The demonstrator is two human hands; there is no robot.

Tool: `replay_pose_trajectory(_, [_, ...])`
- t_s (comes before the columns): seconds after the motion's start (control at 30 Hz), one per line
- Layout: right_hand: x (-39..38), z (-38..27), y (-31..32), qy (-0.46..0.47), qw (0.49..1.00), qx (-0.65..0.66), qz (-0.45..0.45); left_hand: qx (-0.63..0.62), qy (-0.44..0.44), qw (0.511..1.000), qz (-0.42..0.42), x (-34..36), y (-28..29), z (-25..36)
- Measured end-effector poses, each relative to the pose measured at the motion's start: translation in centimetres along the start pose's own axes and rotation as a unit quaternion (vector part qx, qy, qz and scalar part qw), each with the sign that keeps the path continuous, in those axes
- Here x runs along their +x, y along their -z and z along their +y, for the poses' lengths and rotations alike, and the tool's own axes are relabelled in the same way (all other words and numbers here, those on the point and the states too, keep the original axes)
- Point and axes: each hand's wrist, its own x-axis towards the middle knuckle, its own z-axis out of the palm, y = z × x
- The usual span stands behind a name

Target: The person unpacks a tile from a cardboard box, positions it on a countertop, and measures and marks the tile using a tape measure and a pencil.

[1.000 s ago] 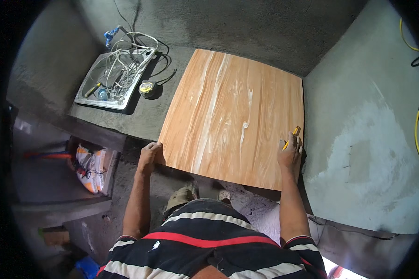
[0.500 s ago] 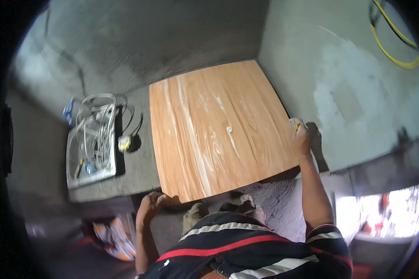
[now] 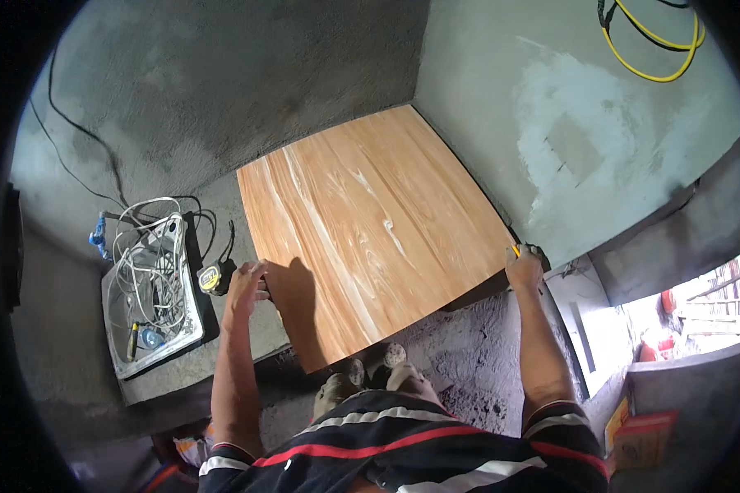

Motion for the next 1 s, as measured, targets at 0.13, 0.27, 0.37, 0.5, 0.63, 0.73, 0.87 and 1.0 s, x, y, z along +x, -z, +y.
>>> replay_pose_trajectory(0.13, [1.9,1.0,-1.8,0.018,0.998,0.039,0.038,0.013,-0.014,1.000,0.017,3.2,-0.3,0.0])
replay_pose_trajectory(0.27, [3.0,1.2,-3.2,0.000,0.997,0.044,0.068,-0.073,-0.012,0.997,0.013,4.3,-1.6,1.3])
replay_pose_trajectory(0.37, [5.8,1.0,-3.6,-0.053,0.993,0.077,-0.070,-0.046,-0.068,0.997,0.007,7.1,0.8,-1.1])
replay_pose_trajectory(0.5, [6.4,3.3,-3.8,-0.042,0.992,0.084,-0.080,0.065,-0.312,0.947,0.046,8.2,-1.2,-2.6])
replay_pose_trajectory(0.63, [5.9,2.8,-1.5,-0.041,0.992,0.070,-0.092,0.094,-0.316,0.936,0.121,8.4,-1.1,-3.1])
replay_pose_trajectory(0.73, [6.3,2.7,0.2,-0.023,0.989,0.095,-0.112,-0.028,-0.160,0.979,0.125,8.7,-0.3,-2.6])
replay_pose_trajectory(0.87, [7.4,4.5,-0.9,0.032,0.973,0.210,-0.087,-0.109,-0.108,0.985,0.073,9.0,0.2,-2.8])
replay_pose_trajectory(1.0, [7.0,5.7,-1.3,0.016,0.971,0.197,-0.132,-0.041,0.091,0.982,0.160,7.7,-3.8,0.7])
